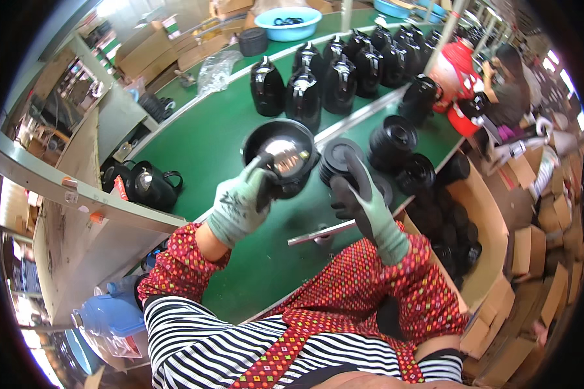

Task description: The person repeatedly picks up black kettles from a green table, attaches a black lid to each, and places the assembled kettle into a cardboard box. The process is repeated for multiple units in a consistent sequence.

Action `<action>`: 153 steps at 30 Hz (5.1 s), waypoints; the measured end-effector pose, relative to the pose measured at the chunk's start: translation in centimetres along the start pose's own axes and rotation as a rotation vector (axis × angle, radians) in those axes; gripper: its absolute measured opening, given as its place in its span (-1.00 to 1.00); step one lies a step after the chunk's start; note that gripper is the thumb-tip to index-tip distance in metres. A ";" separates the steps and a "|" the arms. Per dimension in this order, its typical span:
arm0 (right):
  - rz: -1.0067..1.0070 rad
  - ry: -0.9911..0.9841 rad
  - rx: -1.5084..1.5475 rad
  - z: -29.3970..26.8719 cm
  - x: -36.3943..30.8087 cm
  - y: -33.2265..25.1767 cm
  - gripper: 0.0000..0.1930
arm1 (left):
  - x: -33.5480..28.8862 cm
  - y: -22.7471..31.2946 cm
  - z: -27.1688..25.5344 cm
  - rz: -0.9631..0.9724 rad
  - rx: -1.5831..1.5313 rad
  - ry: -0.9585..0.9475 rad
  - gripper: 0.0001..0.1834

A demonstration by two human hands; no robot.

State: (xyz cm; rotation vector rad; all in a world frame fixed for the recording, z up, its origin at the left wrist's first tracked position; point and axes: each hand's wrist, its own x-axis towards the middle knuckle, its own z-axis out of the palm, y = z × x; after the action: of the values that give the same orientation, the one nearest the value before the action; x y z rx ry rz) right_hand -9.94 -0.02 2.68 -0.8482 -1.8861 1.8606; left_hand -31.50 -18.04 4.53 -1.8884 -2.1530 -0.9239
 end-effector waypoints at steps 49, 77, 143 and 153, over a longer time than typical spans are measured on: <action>-0.477 0.167 -0.377 -7.9 -14.5 4.6 -0.01 | -9.9 7.0 14.9 -0.688 -2.072 -0.654 -0.38; -0.288 0.244 0.561 -10.8 -21.6 5.2 -0.20 | -5.6 11.0 16.7 0.016 -0.960 -0.344 -0.32; -0.470 0.359 -0.171 -10.2 -25.1 5.1 -0.08 | -9.5 10.4 18.1 -0.942 -2.094 -0.926 -0.41; -0.426 0.326 0.296 -9.8 -24.5 5.9 -0.12 | -6.4 12.0 15.3 -0.094 -1.022 -0.409 -0.16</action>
State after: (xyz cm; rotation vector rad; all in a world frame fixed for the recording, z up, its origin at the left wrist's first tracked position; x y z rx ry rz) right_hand 15.78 -8.29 1.35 -0.5562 -1.4141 1.5733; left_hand -14.55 -15.22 -6.55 -2.5650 -2.1616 -2.1134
